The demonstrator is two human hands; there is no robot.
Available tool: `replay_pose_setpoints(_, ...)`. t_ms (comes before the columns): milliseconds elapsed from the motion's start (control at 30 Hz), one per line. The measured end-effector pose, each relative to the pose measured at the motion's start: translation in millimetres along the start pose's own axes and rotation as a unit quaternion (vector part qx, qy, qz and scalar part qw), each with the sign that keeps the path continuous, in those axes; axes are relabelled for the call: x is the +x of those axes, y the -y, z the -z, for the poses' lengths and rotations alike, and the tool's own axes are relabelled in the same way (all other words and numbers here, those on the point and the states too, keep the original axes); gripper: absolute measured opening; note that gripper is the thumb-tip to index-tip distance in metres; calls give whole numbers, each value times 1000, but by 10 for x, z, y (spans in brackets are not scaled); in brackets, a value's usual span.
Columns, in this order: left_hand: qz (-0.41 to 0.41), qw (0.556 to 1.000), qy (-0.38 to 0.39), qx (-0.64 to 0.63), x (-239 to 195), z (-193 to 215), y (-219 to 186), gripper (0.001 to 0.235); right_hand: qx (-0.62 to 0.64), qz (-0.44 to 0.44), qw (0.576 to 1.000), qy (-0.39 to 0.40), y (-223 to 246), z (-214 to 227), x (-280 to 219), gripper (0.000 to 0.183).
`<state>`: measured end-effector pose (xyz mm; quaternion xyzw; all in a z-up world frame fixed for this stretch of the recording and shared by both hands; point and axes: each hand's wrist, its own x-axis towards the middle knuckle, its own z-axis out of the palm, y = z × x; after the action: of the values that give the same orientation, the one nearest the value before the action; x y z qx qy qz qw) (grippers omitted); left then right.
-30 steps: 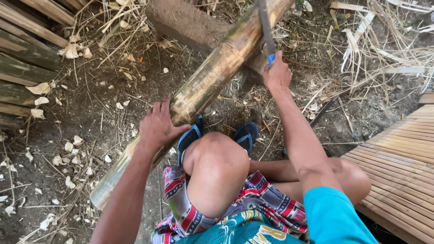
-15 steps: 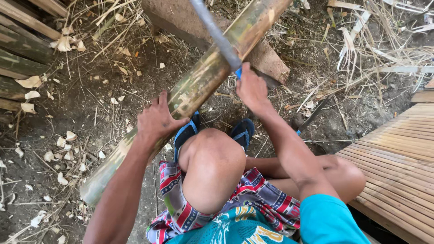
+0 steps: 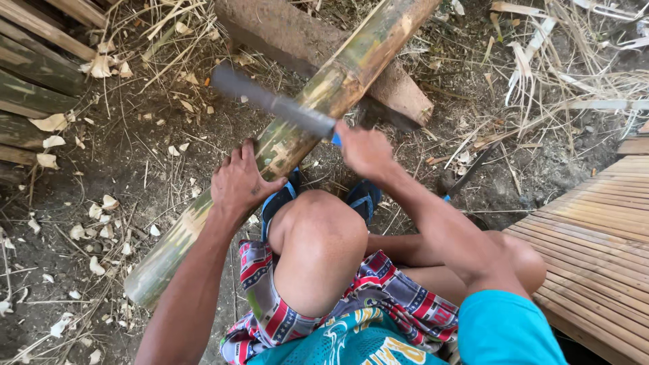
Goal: The person sits on the ground and uses a machete to shave the outer layer off a bamboo pole. They repeatedly strike the bamboo to remove the green skin, gradually exposing the lighter wood underneath.
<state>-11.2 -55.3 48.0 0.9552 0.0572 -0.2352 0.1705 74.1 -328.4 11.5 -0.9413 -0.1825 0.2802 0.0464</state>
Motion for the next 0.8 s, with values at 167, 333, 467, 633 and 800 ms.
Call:
replay_pose_setpoints(167,-4,1000,-19,14,-15,-63,35,120,41,-103,969,-221,-789,246,371,37)
replay_pose_setpoints(333,12,999,23,-22,50,53,55,121,84,-194,964,-162,-744,567,433,29)
replay_pose_setpoints(467,19,999,49,-11,152,-25,162,120,19,19,993,-111,-10,-61,120,34)
replay_pose_setpoints(633,-2,999,25,-28,149,-68,188,120,27,16,990,-137,-356,-110,287,17)
replay_pose_setpoints(800,6,999,42,-22,193,54,130,122,37,-2,976,-214,-248,13,254,27)
